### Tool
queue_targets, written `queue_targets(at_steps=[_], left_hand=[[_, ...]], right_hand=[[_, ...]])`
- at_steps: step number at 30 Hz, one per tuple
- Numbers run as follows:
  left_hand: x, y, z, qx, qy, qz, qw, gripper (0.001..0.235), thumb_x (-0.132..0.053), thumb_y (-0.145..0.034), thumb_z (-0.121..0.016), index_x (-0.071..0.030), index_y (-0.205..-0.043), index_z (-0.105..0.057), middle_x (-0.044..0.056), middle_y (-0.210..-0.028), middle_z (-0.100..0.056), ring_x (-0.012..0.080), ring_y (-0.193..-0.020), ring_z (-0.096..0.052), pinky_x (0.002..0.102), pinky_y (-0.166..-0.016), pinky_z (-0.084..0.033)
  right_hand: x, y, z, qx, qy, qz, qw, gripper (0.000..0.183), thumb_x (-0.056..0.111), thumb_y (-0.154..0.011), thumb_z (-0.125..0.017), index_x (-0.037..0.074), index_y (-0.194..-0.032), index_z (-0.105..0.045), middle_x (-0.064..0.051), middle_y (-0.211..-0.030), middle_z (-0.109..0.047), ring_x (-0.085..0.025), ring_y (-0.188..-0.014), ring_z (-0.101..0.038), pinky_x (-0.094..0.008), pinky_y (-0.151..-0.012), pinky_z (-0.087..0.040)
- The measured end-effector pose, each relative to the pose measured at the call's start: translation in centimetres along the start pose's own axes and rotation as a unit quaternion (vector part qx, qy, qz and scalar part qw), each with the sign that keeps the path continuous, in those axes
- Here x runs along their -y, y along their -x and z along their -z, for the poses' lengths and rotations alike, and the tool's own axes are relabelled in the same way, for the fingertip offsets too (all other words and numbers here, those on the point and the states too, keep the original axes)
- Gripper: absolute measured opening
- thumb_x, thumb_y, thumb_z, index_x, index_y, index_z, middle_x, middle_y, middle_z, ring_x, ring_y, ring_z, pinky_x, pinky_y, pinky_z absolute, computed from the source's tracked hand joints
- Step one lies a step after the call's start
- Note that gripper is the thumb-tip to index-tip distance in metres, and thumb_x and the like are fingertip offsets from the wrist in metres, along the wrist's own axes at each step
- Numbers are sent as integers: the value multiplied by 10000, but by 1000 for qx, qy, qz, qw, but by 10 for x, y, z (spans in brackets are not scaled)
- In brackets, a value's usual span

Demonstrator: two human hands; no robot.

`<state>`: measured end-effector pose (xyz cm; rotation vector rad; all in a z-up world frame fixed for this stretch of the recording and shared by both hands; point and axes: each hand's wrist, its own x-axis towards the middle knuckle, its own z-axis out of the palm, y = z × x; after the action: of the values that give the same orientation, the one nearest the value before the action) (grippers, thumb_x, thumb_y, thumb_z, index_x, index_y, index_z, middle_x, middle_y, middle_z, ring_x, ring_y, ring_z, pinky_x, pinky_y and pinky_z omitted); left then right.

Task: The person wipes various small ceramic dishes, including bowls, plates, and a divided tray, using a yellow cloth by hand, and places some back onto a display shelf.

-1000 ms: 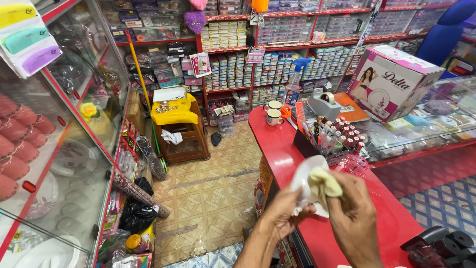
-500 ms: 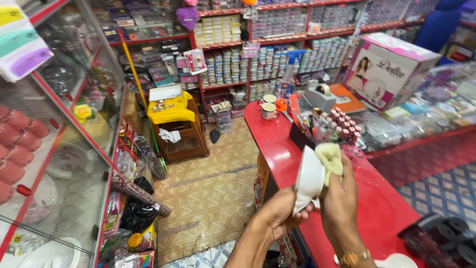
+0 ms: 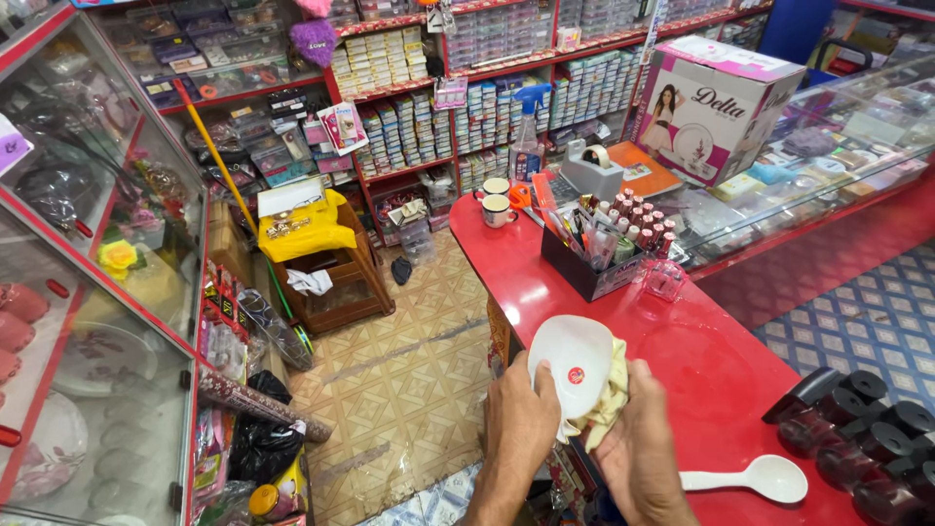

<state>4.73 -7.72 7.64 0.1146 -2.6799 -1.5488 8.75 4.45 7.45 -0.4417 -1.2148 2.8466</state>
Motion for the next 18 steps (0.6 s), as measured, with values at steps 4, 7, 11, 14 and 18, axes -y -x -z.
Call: queue_targets(at_steps=[4,7,11,14,18], left_hand=[[-5,16,0,45,33,1,998,327,-240,-995,-511,-24,-1208,-633,278,-1052,-726,440,-1043,-703,508,-902,-537],[-3,30,14,62,150,-25,986,349,-281,-1070,-462,-49,-1326,-516,224,-1263,-662,366,-1147,-671,472,-945,-525],[3,59,64,125,191,5,974,598,-82,-982,-425,-218,-1563,-376,243,-1429,-511,389,-1203,-635,480,-981,-534],[9,71,97,79,-1,-257,963,694,121,-779,-525,-157,-1412,-586,225,-1526,-420,377,-1332,-538,459,-1072,-474],[11,75,121,87,-77,-323,939,340,18,-696,-797,-108,-1003,-725,208,-1524,-421,424,-1411,-410,496,-1118,-387]], right_hand=[[-14,-16,20,-44,264,85,960,468,229,-950,-596,9,-1356,-524,-130,-1135,-656,-209,-978,-630,-381,-803,-518],[-19,-21,42,-57,257,11,965,441,188,-987,-504,-29,-1364,-581,-136,-1036,-682,-252,-838,-637,-426,-665,-511],[-16,-9,45,-40,251,-62,965,457,158,-899,-493,-5,-1308,-615,-81,-1000,-704,-185,-816,-670,-367,-685,-569],[-18,16,36,-28,259,-107,960,455,149,-883,-493,20,-1298,-624,-98,-1001,-724,-190,-802,-689,-367,-686,-580],[-24,49,14,-27,253,-108,961,458,200,-895,-519,-11,-1281,-643,-87,-1003,-735,-158,-798,-705,-339,-695,-595]])
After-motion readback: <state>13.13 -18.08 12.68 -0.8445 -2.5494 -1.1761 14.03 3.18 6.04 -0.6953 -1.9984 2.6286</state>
